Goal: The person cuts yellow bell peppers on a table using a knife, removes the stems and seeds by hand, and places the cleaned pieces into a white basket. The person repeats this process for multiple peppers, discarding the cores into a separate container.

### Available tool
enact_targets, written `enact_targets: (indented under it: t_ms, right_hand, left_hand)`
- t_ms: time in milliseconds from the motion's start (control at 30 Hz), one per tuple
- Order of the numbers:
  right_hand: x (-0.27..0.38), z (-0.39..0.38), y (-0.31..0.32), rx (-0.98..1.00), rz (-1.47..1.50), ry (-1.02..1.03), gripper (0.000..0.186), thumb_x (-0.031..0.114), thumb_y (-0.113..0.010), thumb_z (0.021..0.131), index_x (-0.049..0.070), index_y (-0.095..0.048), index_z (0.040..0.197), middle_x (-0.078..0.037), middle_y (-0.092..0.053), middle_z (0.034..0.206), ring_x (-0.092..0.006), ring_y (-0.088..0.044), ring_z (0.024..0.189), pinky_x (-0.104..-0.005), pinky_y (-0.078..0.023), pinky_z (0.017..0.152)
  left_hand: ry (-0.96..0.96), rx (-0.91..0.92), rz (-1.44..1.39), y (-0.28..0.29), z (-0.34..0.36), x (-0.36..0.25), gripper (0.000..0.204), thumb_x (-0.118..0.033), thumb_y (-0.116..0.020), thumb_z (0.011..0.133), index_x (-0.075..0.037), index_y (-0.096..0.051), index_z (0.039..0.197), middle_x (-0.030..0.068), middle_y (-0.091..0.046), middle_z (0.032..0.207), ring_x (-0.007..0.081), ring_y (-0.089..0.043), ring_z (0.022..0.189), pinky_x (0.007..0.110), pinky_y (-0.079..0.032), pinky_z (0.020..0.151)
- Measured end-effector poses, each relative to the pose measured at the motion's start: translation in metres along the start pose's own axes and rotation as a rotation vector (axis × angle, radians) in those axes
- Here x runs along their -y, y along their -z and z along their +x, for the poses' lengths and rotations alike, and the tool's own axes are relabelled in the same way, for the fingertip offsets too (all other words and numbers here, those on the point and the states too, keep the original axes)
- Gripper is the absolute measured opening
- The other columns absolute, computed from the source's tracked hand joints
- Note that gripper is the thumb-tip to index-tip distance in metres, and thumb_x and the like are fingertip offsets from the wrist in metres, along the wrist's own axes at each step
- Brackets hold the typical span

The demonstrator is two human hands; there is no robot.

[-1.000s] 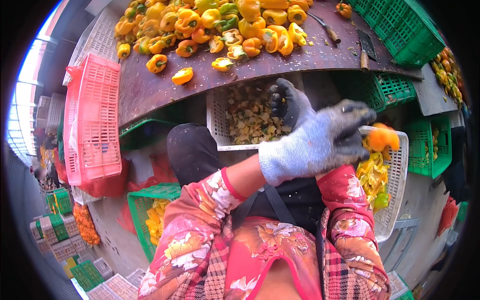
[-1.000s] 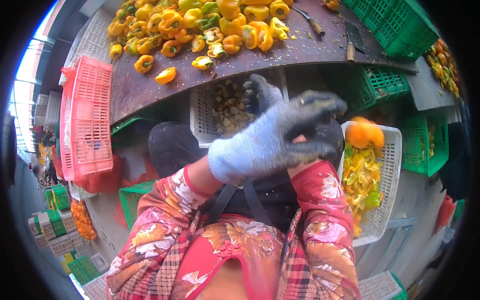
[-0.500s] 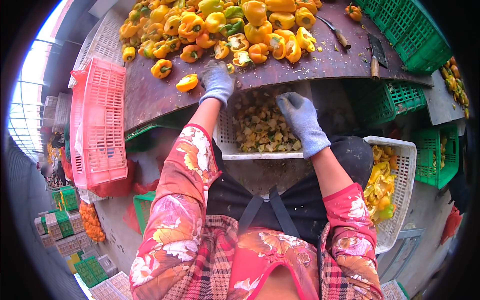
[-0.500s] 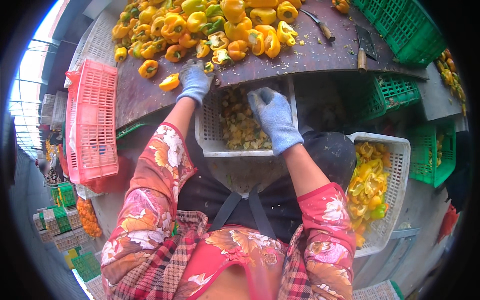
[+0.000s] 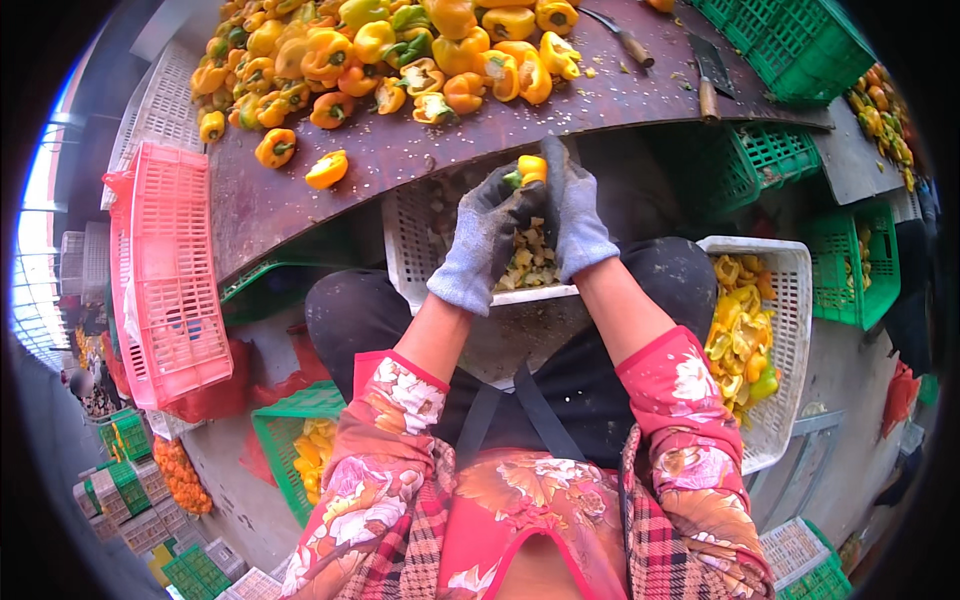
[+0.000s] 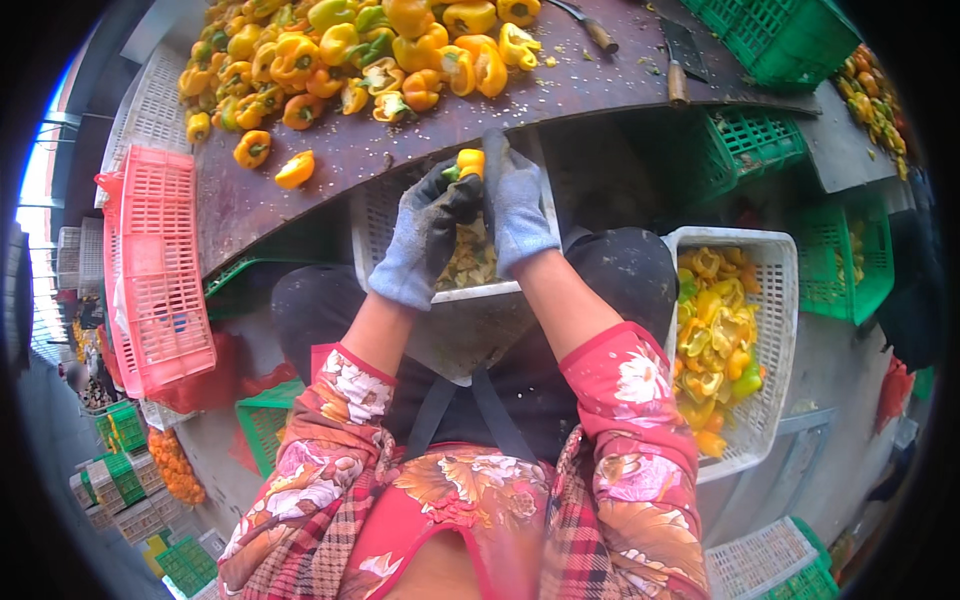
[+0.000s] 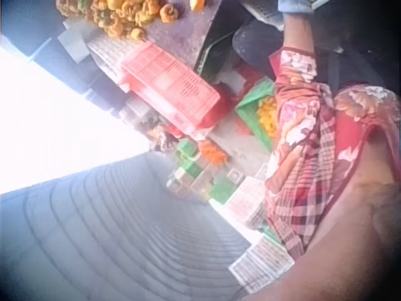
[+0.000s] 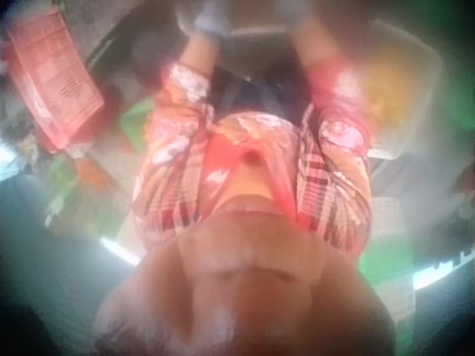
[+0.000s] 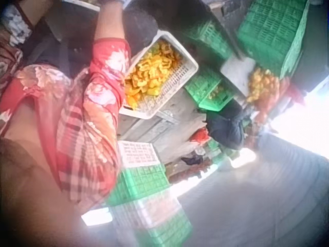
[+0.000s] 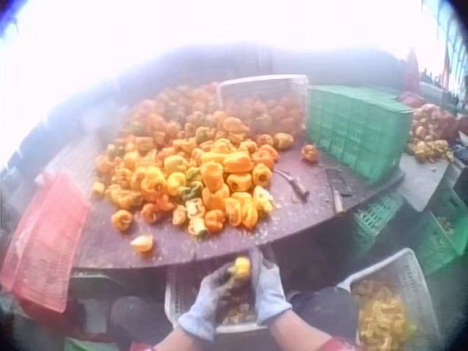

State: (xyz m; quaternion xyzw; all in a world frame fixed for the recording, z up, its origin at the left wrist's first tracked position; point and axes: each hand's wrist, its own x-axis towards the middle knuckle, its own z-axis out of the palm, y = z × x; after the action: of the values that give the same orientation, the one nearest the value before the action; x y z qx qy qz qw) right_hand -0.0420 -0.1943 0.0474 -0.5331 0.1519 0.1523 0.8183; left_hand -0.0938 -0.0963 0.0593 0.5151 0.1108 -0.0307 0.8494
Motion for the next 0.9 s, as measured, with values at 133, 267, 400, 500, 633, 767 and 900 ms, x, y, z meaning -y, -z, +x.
enact_targets:
  t_ms: [133, 267, 400, 500, 633, 767, 900]
  right_hand:
    - [0.013, -0.004, 0.014, -0.017, -0.006, -0.014, 0.034, 0.034, -0.062, 0.084, 0.001, -0.064, 0.091, -0.006, -0.064, 0.082, -0.0138, -0.059, 0.066, -0.0266, -0.048, 0.059]
    - [0.010, -0.003, 0.017, 0.113, 0.052, -0.082, 0.031, 0.031, -0.057, 0.087, 0.000, -0.062, 0.088, -0.009, -0.065, 0.085, -0.0160, -0.061, 0.074, -0.0292, -0.048, 0.064]
    - [-0.009, 0.018, 0.030, 0.260, -0.269, 0.273, 0.031, 0.029, -0.053, 0.090, -0.001, -0.061, 0.093, -0.011, -0.065, 0.087, -0.0173, -0.062, 0.078, -0.0302, -0.049, 0.067]
    - [0.013, -0.002, 0.011, 0.221, -0.168, 0.020, 0.034, 0.033, -0.056, 0.088, -0.001, -0.061, 0.089, -0.009, -0.063, 0.078, -0.0173, -0.062, 0.073, -0.0296, -0.050, 0.065]
    - [-0.004, 0.005, 0.011, 0.255, 0.136, -0.266, 0.023, 0.027, -0.066, 0.083, 0.005, -0.062, 0.091, -0.005, -0.061, 0.076, -0.0168, -0.060, 0.064, -0.0279, -0.051, 0.060]
    - [0.008, -0.016, 0.005, 0.284, -0.032, -0.156, 0.020, 0.023, -0.064, 0.086, 0.006, -0.062, 0.095, -0.005, -0.061, 0.076, -0.0146, -0.060, 0.067, -0.0273, -0.051, 0.061]
    - [0.002, -0.013, 0.006, 0.258, 0.058, -0.220, 0.025, 0.027, -0.064, 0.086, 0.003, -0.063, 0.093, -0.004, -0.061, 0.077, -0.0137, -0.060, 0.066, -0.0265, -0.051, 0.060]
  left_hand:
    - [0.071, 0.112, 0.111, -0.013, -0.007, -0.015, 0.028, -0.020, -0.063, 0.088, -0.003, -0.060, 0.110, -0.0005, -0.061, 0.092, 0.0063, -0.056, 0.079, 0.019, -0.043, 0.065]
    - [0.006, 0.061, 0.296, -0.023, -0.017, -0.019, 0.022, -0.019, -0.067, 0.085, -0.005, -0.059, 0.101, -0.0001, -0.061, 0.090, 0.0062, -0.055, 0.079, 0.020, -0.043, 0.066]
    - [-0.062, -0.026, 0.228, -0.036, -0.027, -0.016, 0.022, -0.016, -0.068, 0.083, -0.005, -0.058, 0.099, 0.0002, -0.060, 0.091, 0.0063, -0.055, 0.077, 0.020, -0.043, 0.065]
    - [0.058, 0.079, -0.066, -0.011, -0.030, -0.019, 0.022, -0.016, -0.064, 0.086, -0.004, -0.057, 0.103, 0.0003, -0.059, 0.089, 0.0083, -0.056, 0.076, 0.022, -0.044, 0.063]
    - [0.148, 0.190, -0.272, 0.008, -0.034, -0.016, 0.023, -0.014, -0.059, 0.089, -0.003, -0.055, 0.109, 0.0002, -0.057, 0.089, 0.0088, -0.055, 0.074, 0.024, -0.047, 0.064]
    - [0.177, 0.221, -0.123, 0.014, -0.034, -0.025, 0.018, -0.011, -0.062, 0.087, -0.005, -0.055, 0.102, -0.0002, -0.056, 0.089, 0.0062, -0.055, 0.074, 0.020, -0.049, 0.063]
    - [0.241, 0.080, -0.125, 0.002, -0.034, -0.028, 0.018, -0.011, -0.068, 0.083, -0.006, -0.057, 0.096, 0.0002, -0.056, 0.083, 0.0049, -0.053, 0.063, 0.017, -0.045, 0.052]
